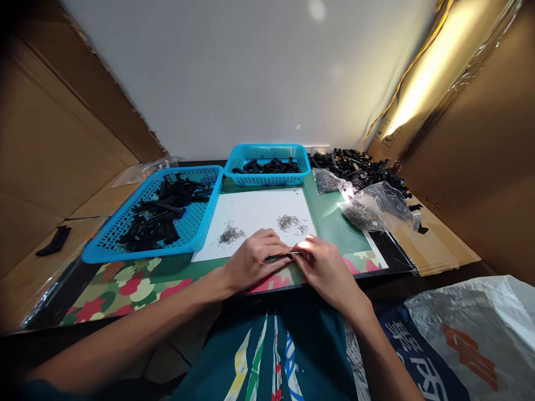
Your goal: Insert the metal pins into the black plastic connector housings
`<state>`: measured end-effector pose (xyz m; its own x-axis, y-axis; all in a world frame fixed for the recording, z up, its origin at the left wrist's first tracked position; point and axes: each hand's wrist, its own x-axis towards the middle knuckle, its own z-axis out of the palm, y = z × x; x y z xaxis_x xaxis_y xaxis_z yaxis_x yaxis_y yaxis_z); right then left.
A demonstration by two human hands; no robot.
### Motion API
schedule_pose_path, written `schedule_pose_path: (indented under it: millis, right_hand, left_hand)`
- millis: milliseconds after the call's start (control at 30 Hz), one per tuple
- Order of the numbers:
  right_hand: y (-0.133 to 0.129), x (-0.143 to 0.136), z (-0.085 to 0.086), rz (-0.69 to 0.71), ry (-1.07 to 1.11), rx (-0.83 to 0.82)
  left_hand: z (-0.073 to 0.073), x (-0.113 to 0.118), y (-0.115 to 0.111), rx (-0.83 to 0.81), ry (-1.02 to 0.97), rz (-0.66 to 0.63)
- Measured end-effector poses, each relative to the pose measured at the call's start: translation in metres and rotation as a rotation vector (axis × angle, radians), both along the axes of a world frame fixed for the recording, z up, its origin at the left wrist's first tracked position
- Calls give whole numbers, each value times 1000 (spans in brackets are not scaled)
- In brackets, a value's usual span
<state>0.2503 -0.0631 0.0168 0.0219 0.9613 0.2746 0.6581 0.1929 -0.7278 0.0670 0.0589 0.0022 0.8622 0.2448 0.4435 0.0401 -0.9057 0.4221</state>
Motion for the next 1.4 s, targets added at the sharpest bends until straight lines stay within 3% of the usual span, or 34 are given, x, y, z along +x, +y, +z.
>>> schedule_pose_path:
  millis: [200, 400, 567, 1400]
  right_hand:
    - [-1, -2, 0, -68, 29, -21]
    - [0, -5, -10, -200, 326, -163]
    - [0, -10, -17, -255, 427, -135]
    - [2, -15, -9, -245, 418, -157]
  left_hand:
    - [0, 1, -1, 11, 20, -8]
    - [1, 1, -1, 13, 14, 2]
    - [0, 2, -1, 11, 1, 2]
    - [1, 2, -3, 66, 20, 3]
